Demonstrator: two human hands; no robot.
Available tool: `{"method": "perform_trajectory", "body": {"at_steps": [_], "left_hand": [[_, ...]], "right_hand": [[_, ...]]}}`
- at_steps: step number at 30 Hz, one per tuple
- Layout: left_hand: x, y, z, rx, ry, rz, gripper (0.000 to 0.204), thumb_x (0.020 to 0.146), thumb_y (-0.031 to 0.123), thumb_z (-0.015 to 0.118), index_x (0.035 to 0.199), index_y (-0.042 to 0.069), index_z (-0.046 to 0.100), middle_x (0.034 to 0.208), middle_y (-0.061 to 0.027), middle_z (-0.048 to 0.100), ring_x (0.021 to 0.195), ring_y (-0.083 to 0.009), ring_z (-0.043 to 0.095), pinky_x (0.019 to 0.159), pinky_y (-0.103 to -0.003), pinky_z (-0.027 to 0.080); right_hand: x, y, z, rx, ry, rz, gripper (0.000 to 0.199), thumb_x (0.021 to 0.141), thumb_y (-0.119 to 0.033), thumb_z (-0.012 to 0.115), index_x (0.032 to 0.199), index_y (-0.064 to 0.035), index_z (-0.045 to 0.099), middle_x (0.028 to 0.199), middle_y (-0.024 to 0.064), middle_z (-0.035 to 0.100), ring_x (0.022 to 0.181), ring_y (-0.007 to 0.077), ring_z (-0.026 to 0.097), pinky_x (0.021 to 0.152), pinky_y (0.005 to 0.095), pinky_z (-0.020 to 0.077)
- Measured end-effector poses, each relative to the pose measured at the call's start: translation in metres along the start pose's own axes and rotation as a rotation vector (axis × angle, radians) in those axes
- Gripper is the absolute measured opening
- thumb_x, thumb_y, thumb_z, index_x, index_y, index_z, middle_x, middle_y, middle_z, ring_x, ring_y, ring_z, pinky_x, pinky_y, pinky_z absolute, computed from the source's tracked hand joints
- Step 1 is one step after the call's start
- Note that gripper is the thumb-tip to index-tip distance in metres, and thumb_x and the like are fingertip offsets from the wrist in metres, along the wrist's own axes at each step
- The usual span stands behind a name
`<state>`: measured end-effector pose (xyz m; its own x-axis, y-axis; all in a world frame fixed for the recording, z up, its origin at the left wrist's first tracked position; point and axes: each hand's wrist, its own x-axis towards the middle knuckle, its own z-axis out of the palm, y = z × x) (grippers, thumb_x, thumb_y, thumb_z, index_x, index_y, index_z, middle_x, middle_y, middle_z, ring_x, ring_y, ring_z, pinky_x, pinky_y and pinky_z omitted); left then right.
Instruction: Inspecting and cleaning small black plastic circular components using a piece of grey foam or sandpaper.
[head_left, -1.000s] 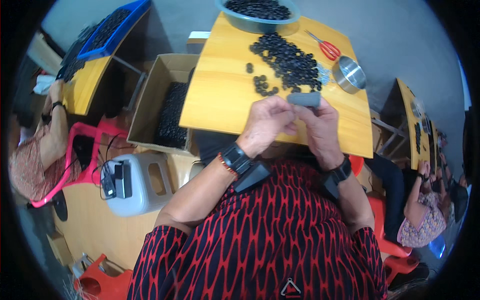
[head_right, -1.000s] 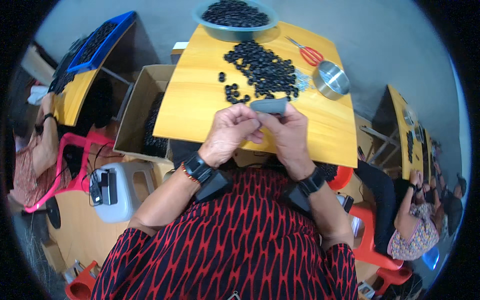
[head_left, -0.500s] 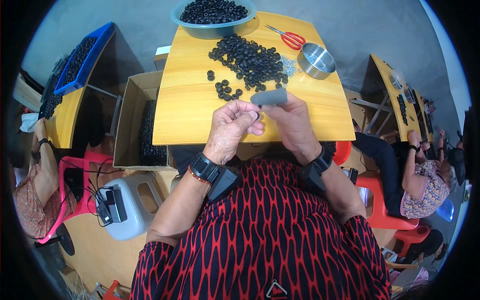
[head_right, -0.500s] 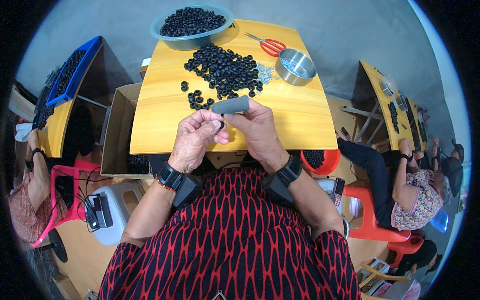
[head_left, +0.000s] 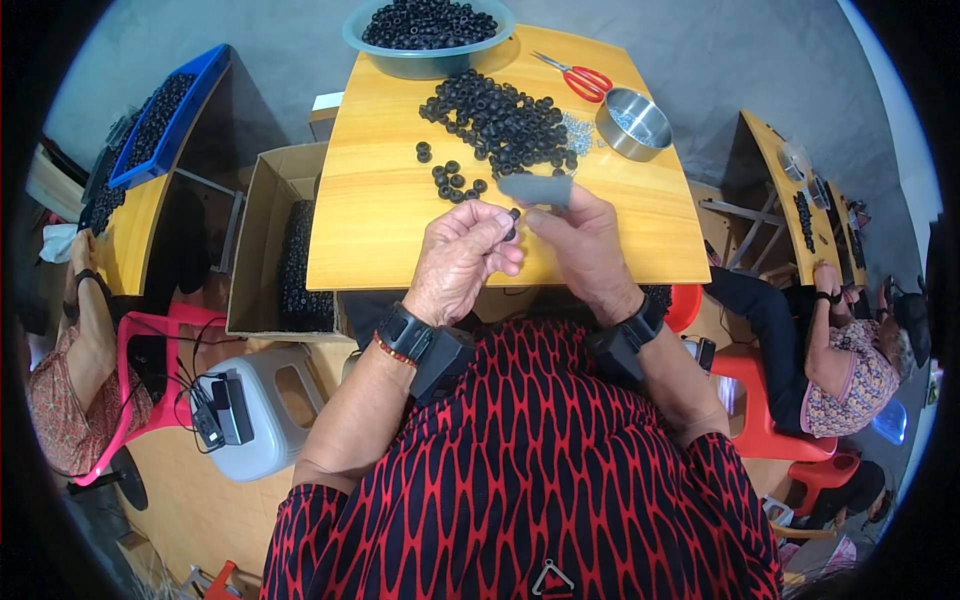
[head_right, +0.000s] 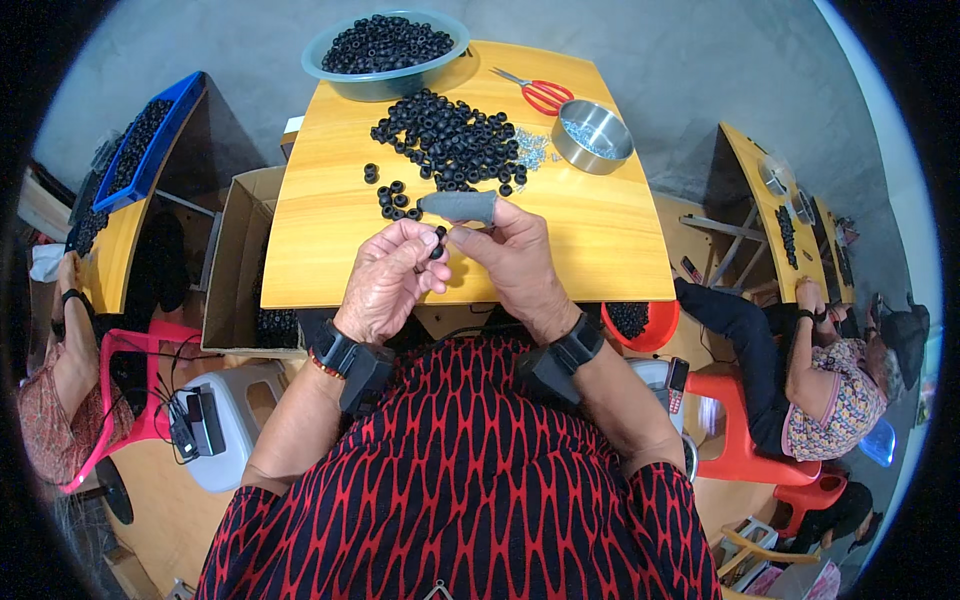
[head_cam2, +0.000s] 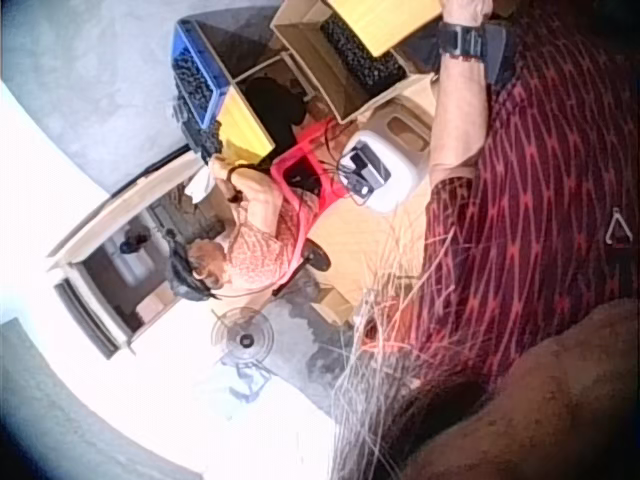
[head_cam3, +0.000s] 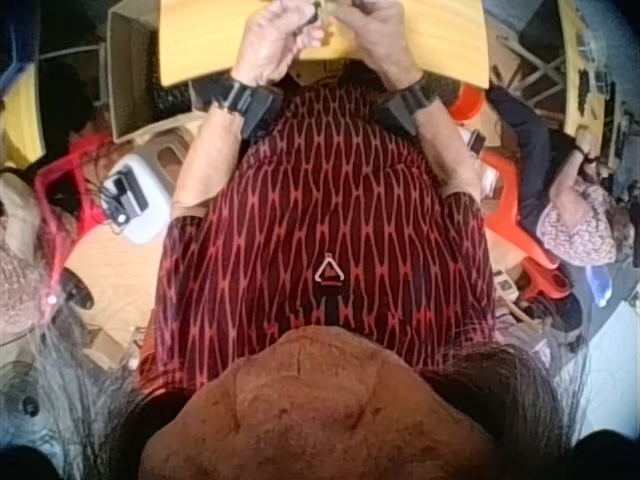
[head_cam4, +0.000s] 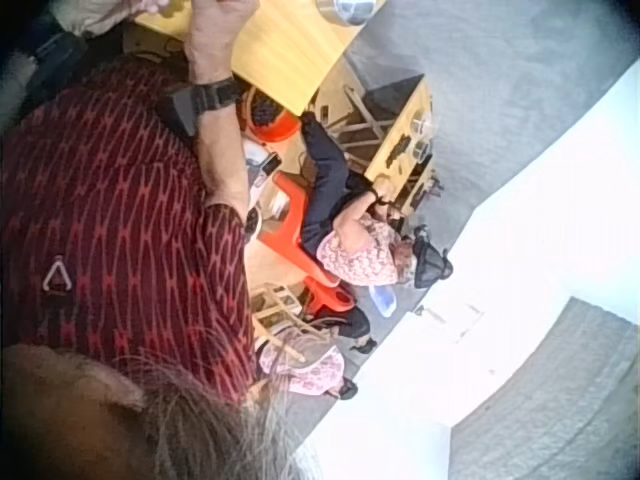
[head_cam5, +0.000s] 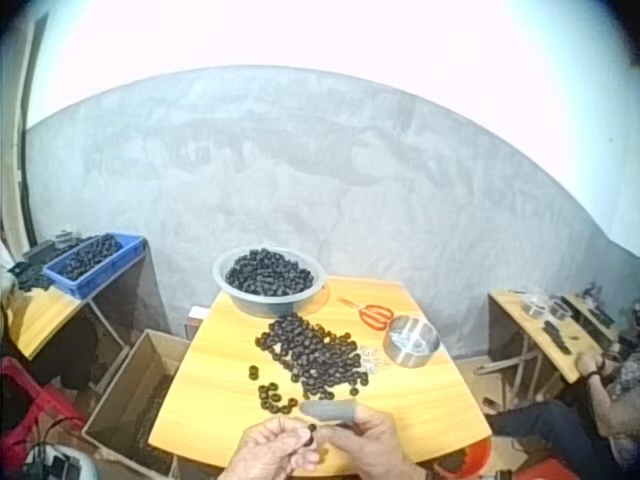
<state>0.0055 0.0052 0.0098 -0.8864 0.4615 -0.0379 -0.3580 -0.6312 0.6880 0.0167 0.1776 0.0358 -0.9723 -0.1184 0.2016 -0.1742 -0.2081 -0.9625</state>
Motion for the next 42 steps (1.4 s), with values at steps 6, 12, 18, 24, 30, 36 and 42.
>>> {"method": "perform_trajectory", "body": {"at_steps": [6,12,18,24,30,36,42], "left_hand": [[-0.001,0.002,0.000,0.045,-0.040,-0.015,0.008,0.097,0.011,0.062,0.095,0.003,0.061,0.085,-0.0082,0.066,0.068,-0.0137,0.066,0.058,-0.025,0.056],[0.000,0.002,-0.001,0.039,-0.082,-0.017,0.012,0.096,0.009,0.062,0.104,-0.001,0.063,0.089,-0.0102,0.067,0.071,-0.0150,0.067,0.062,-0.027,0.057],[-0.002,0.008,0.004,0.052,-0.074,0.023,0.018,0.095,0.003,0.062,0.111,-0.004,0.062,0.096,-0.0128,0.068,0.080,-0.0171,0.070,0.073,-0.031,0.060],[-0.002,0.007,0.008,0.087,-0.065,0.081,0.019,0.094,-0.001,0.061,0.113,-0.003,0.059,0.096,-0.0126,0.068,0.081,-0.0177,0.069,0.074,-0.031,0.061],[-0.002,0.008,0.008,0.162,-0.081,0.129,0.020,0.092,0.001,0.064,0.111,0.001,0.058,0.099,-0.0096,0.066,0.082,-0.0171,0.069,0.073,-0.030,0.060],[-0.001,0.007,0.008,0.237,-0.064,0.164,0.021,0.091,-0.001,0.065,0.109,0.001,0.056,0.100,-0.0088,0.065,0.081,-0.0170,0.069,0.072,-0.030,0.061],[0.000,0.009,0.008,0.312,-0.047,0.197,0.020,0.090,-0.003,0.066,0.106,0.001,0.055,0.097,-0.0085,0.065,0.079,-0.0171,0.069,0.070,-0.030,0.062]], "right_hand": [[0.004,-0.017,-0.008,-0.248,-0.118,-0.057,0.028,0.088,0.004,0.067,0.115,-0.0010,0.069,0.095,-0.0005,0.066,0.090,0.0077,0.062,0.081,0.0245,0.0513],[0.005,-0.022,-0.010,-0.299,-0.121,-0.094,0.024,0.087,0.003,0.070,0.111,0.0000,0.071,0.099,0.0022,0.070,0.091,0.0090,0.064,0.083,0.0250,0.0527],[-0.001,-0.015,-0.016,-0.201,0.001,-0.067,0.028,0.086,0.003,0.070,0.114,0.0018,0.068,0.101,0.0044,0.070,0.092,0.0092,0.064,0.085,0.0248,0.0538],[-0.002,-0.016,-0.010,-0.203,0.031,-0.100,0.027,0.087,0.001,0.070,0.114,0.0018,0.068,0.099,0.0032,0.070,0.090,0.0070,0.063,0.081,0.0234,0.0540],[-0.004,-0.021,-0.007,-0.309,0.016,-0.116,0.027,0.088,-0.002,0.071,0.115,0.0009,0.069,0.096,0.0002,0.069,0.087,0.0050,0.061,0.078,0.0222,0.0525],[-0.003,-0.022,-0.006,-0.344,-0.032,-0.166,0.026,0.088,-0.002,0.070,0.114,-0.0007,0.069,0.095,0.0004,0.069,0.086,0.0056,0.061,0.077,0.0231,0.0524],[-0.002,-0.030,-0.010,-0.666,-0.067,-0.281,0.019,0.086,-0.002,0.071,0.105,-0.0003,0.070,0.078,0.0057,0.066,0.070,0.0085,0.059,0.062,0.0265,0.0487]]}}
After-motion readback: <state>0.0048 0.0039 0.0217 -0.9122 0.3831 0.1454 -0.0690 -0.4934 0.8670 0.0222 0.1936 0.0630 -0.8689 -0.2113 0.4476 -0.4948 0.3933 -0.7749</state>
